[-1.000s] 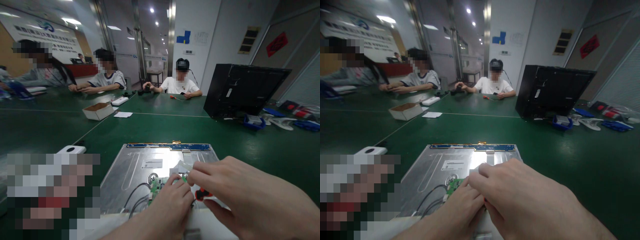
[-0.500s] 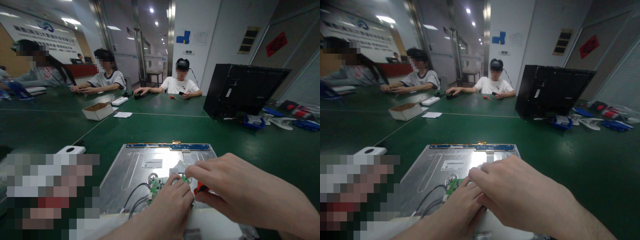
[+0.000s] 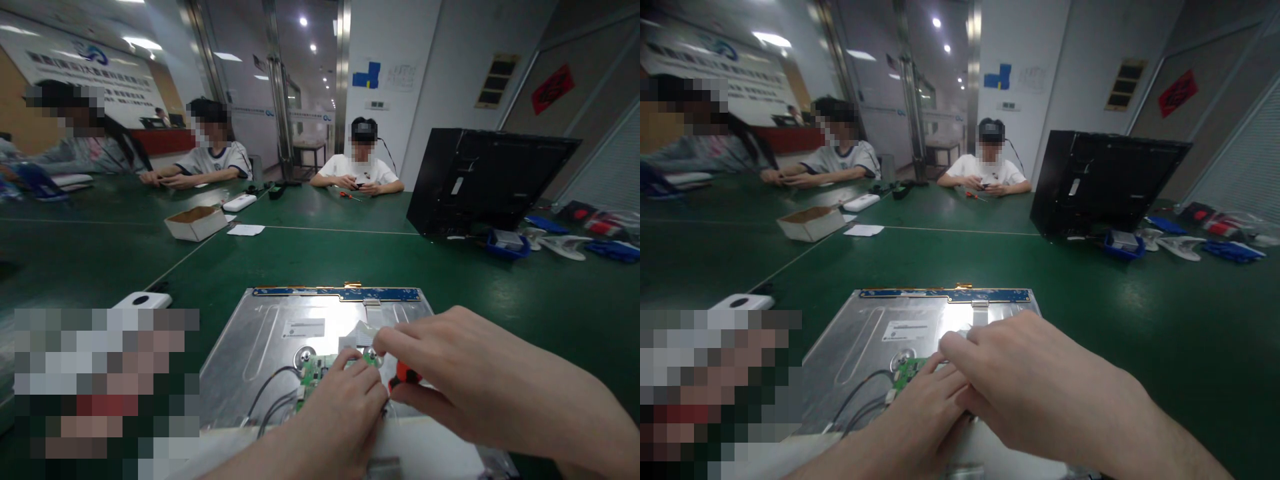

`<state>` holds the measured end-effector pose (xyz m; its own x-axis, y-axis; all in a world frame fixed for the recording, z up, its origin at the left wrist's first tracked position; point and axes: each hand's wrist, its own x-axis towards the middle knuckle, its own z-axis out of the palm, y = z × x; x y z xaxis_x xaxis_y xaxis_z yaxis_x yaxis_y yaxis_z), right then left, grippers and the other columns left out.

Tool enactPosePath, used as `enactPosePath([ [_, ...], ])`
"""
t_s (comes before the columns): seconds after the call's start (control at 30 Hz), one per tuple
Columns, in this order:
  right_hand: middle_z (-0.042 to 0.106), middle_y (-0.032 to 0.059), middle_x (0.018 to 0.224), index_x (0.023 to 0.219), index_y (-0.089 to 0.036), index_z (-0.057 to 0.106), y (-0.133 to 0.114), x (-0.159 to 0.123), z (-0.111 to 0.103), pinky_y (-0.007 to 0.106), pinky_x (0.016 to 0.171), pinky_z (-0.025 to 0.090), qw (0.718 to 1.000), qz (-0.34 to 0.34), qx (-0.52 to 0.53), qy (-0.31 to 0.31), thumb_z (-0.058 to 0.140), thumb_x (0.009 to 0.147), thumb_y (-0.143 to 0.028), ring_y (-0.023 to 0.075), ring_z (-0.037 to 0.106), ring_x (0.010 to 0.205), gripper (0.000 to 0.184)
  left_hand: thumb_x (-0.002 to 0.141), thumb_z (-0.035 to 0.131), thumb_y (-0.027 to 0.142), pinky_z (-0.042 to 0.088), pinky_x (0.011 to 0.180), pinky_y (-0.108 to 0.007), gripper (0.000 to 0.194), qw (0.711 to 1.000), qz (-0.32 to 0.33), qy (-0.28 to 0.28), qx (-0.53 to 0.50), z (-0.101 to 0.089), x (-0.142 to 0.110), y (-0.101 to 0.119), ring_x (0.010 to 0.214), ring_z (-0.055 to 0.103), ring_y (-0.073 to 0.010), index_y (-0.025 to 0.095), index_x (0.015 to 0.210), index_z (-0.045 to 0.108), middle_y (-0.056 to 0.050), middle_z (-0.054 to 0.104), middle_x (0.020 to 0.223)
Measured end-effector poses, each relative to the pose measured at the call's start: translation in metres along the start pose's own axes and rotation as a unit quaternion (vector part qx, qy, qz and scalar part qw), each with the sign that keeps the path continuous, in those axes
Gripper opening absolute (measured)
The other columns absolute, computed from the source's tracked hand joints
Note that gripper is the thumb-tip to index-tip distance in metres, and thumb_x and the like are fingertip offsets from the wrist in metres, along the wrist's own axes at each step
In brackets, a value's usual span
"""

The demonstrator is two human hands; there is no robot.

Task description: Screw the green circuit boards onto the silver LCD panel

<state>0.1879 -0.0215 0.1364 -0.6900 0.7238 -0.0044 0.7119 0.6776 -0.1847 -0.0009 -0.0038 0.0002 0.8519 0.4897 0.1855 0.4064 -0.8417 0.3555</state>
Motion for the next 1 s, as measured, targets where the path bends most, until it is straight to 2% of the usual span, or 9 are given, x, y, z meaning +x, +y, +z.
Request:
enactPosePath([
  [0.17,0.065,-0.0028,0.083,0.095,-0.024,0.052,-0.0028,-0.0003,-0.0032,0.029,0.053,0.027,1.000,0.005,0.014,-0.004,0.060,0.089,-0.019,0.0163,0.058,0.067,0.011,0.085,0.060,0.026,0.030,0.109,-0.048,0.022,1.000,-0.007,-0.011,-0.009,-0.0001,0.0009,-0.0001,0.108,0.059,-0.0304,0.021,0.107,0.060,-0.009,0.067,0.107],
  [0.4,0.064,-0.0014,0.089,0.097,-0.024,0.053,-0.0075,-0.0028,-0.0063,0.028,0.054,0.031,1.000,-0.010,0.007,-0.023,0.058,0.079,-0.005,0.0163,0.057,0.069,0.026,0.085,0.060,0.026,0.031,0.107,-0.048,0.029,1.000,-0.004,-0.017,-0.019,-0.0035,0.0012,0.0001,0.110,0.059,-0.0305,0.022,0.113,0.059,-0.009,0.067,0.111],
  [0.7,0.065,-0.0032,0.084,0.096,-0.025,0.052,-0.0007,0.0001,-0.0029,0.028,0.052,0.028,1.000,0.004,0.009,-0.004,0.059,0.090,-0.019,0.0155,0.056,0.065,0.011,0.083,0.063,0.027,0.030,0.109,-0.046,0.028,1.000,-0.007,-0.009,-0.014,-0.0014,0.0002,0.0009,0.109,0.059,-0.0298,0.022,0.110,0.059,-0.008,0.067,0.109],
  [0.87,0.064,-0.0010,0.093,0.100,-0.024,0.053,-0.0049,-0.0007,-0.0070,0.029,0.053,0.030,1.000,-0.004,0.003,-0.021,0.060,0.083,-0.013,0.0174,0.058,0.072,0.022,0.084,0.061,0.027,0.030,0.108,-0.048,0.032,1.000,-0.001,-0.013,-0.009,-0.0012,0.0015,0.0000,0.109,0.059,-0.0305,0.022,0.115,0.057,-0.008,0.067,0.111],
  [1.0,0.064,-0.0014,0.091,0.097,-0.024,0.053,-0.0061,-0.0005,-0.0070,0.028,0.053,0.031,0.999,-0.003,0.001,-0.040,0.060,0.079,-0.006,0.0163,0.058,0.072,0.026,0.085,0.059,0.028,0.031,0.107,-0.047,0.033,1.000,0.002,-0.012,-0.011,0.0001,0.0012,-0.0013,0.109,0.059,-0.0304,0.023,0.118,0.056,-0.008,0.067,0.112],
])
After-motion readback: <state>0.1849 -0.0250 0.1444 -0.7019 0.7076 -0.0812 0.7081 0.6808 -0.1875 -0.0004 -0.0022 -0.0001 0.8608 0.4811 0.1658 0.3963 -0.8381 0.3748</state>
